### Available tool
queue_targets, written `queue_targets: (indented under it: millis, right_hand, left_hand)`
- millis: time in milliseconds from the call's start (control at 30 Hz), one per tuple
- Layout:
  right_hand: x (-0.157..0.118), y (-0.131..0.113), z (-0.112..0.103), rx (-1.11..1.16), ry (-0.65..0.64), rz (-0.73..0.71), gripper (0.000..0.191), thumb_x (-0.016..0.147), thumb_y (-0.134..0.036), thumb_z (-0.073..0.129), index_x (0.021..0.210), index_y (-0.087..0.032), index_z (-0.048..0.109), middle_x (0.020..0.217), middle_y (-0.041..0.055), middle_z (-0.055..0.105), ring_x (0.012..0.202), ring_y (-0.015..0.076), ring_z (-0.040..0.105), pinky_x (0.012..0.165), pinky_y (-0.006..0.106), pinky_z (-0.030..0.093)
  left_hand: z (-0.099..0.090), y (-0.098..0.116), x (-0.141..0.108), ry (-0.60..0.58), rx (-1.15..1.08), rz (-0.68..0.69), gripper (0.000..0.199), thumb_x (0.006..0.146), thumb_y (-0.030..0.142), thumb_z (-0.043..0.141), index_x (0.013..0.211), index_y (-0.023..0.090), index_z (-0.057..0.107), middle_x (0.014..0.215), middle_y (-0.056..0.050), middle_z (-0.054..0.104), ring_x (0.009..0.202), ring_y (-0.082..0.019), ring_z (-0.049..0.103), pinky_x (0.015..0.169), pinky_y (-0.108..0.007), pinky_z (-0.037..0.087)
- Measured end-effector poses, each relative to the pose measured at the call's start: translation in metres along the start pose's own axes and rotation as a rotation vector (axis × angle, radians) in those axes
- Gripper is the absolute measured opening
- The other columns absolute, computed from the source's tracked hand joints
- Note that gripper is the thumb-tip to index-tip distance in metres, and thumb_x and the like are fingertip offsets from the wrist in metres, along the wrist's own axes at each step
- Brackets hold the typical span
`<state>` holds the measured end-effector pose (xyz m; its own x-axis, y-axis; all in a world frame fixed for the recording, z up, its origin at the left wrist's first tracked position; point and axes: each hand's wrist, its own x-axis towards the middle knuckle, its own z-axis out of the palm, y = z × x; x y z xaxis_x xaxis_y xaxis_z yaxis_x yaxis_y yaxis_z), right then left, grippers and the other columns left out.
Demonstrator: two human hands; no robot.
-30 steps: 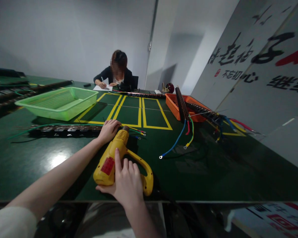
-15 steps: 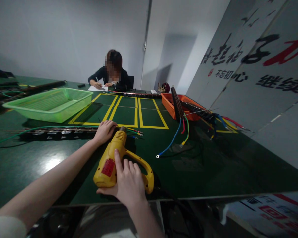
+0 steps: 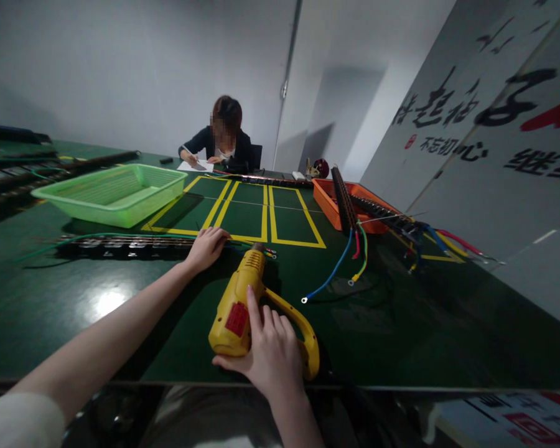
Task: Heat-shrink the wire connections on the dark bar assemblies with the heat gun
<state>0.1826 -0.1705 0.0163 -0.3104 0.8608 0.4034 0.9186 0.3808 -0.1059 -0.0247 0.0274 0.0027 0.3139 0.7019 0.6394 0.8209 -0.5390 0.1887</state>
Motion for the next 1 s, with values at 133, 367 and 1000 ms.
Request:
queue_targets:
  millis: [133,367,1000]
  right_hand:
    - [0.002,-0.003,0.002,-0.024,0.027,0.015,0.12,0.056,-0.082,0.054,0.147,-0.016,0.011,0.097,0.0107,0.062,0.085,0.0266,0.058,0.076,0.04,0.045]
    - [0.006,-0.027,0.012,-0.01,0.052,0.015,0.121,0.054,-0.086,0.048,0.146,-0.015,0.015,0.094,0.0104,0.059,0.084,0.0259,0.057,0.078,0.04,0.044]
    - [0.001,-0.012,0.001,0.046,0.003,-0.048,0.12,0.054,-0.085,0.05,0.146,-0.016,0.015,0.091,0.0082,0.061,0.081,0.025,0.058,0.072,0.039,0.045]
  left_hand:
    - [0.001,0.002,0.001,-0.006,-0.006,0.004,0.019,0.091,0.021,0.036,0.097,0.021,0.054,0.096,-0.004,0.061,0.092,-0.021,0.053,0.084,-0.035,0.037]
    - [0.002,0.01,0.002,-0.006,-0.031,0.063,0.022,0.093,0.022,0.033,0.096,0.02,0.055,0.093,-0.005,0.06,0.09,-0.02,0.052,0.082,-0.035,0.037]
    - [0.0,0.009,0.002,-0.019,-0.079,0.087,0.023,0.093,0.023,0.034,0.096,0.02,0.057,0.094,-0.004,0.06,0.092,-0.019,0.053,0.082,-0.034,0.038]
